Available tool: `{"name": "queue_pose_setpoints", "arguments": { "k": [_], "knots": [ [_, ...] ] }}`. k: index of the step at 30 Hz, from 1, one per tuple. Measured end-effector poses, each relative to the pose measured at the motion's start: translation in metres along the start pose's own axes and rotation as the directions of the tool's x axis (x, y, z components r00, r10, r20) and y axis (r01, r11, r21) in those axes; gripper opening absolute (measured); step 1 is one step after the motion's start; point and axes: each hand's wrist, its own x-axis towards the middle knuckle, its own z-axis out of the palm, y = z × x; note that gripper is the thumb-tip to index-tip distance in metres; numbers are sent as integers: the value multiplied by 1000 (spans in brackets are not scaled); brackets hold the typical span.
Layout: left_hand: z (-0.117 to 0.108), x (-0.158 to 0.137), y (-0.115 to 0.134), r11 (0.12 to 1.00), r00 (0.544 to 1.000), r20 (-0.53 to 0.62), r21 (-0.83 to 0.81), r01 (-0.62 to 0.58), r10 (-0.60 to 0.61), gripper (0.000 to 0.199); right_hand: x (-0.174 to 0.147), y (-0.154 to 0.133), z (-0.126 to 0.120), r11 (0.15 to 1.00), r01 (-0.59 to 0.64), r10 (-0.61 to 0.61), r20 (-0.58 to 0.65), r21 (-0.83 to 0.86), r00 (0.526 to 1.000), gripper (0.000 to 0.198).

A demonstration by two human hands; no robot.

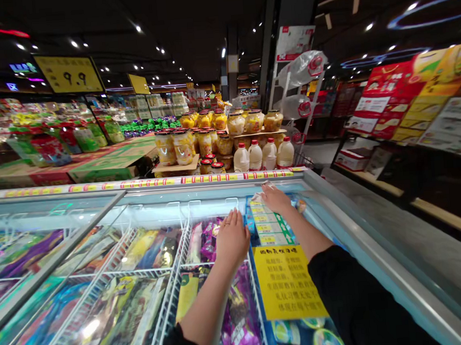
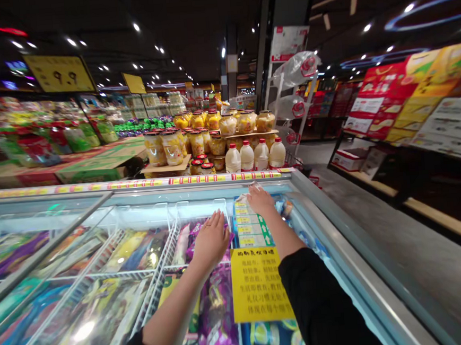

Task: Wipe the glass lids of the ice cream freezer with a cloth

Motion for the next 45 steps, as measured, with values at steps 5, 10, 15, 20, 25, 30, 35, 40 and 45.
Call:
{"name": "queue_pose_setpoints", "arguments": {
  "k": [5, 10, 15, 20, 25, 30, 35, 40, 45],
  "knots": [
    [-1, 0, 2, 1000, 1000, -5, -10, 8, -8, 55, -18, -20, 2, 993, 119, -119, 38, -11, 992, 61],
    [-1, -1, 2, 1000, 1000, -16, -19, 12, -12, 55, 0, -53, 1, 972, 236, -236, 64, 14, 970, 61],
    [-2, 0, 1, 1000, 1000, 1, -26, 12, -12, 57, 25, -45, -7, 979, 202, -202, 50, 9, 978, 62],
    [0, 0, 1, 1000, 1000, -6, -21, 6, -6, 56, 16, -10, -6, 992, 129, -129, 20, -13, 991, 61],
    [-1, 0, 2, 1000, 1000, 5, -12, 12, -12, 58, 6, -14, 5, 981, 195, -194, 64, -12, 979, 61],
    [-4, -1, 3, 1000, 999, 28, -9, 16, -16, 60, 20, -39, 8, 956, 294, -295, 49, 15, 954, 60],
    [-5, 0, 2, 1000, 999, 46, -5, 15, -15, 60, 31, -32, -1, 967, 253, -254, 26, 33, 967, 59],
    [-3, 0, 2, 1000, 1000, 27, -13, 8, -8, 59, 2, -16, 2, 993, 118, -118, 1, -20, 993, 62],
    [-4, -1, 3, 1000, 1000, 10, -16, 6, -6, 58, -40, -32, 10, 968, 248, -248, -13, -29, 969, 60]
  ]
}}
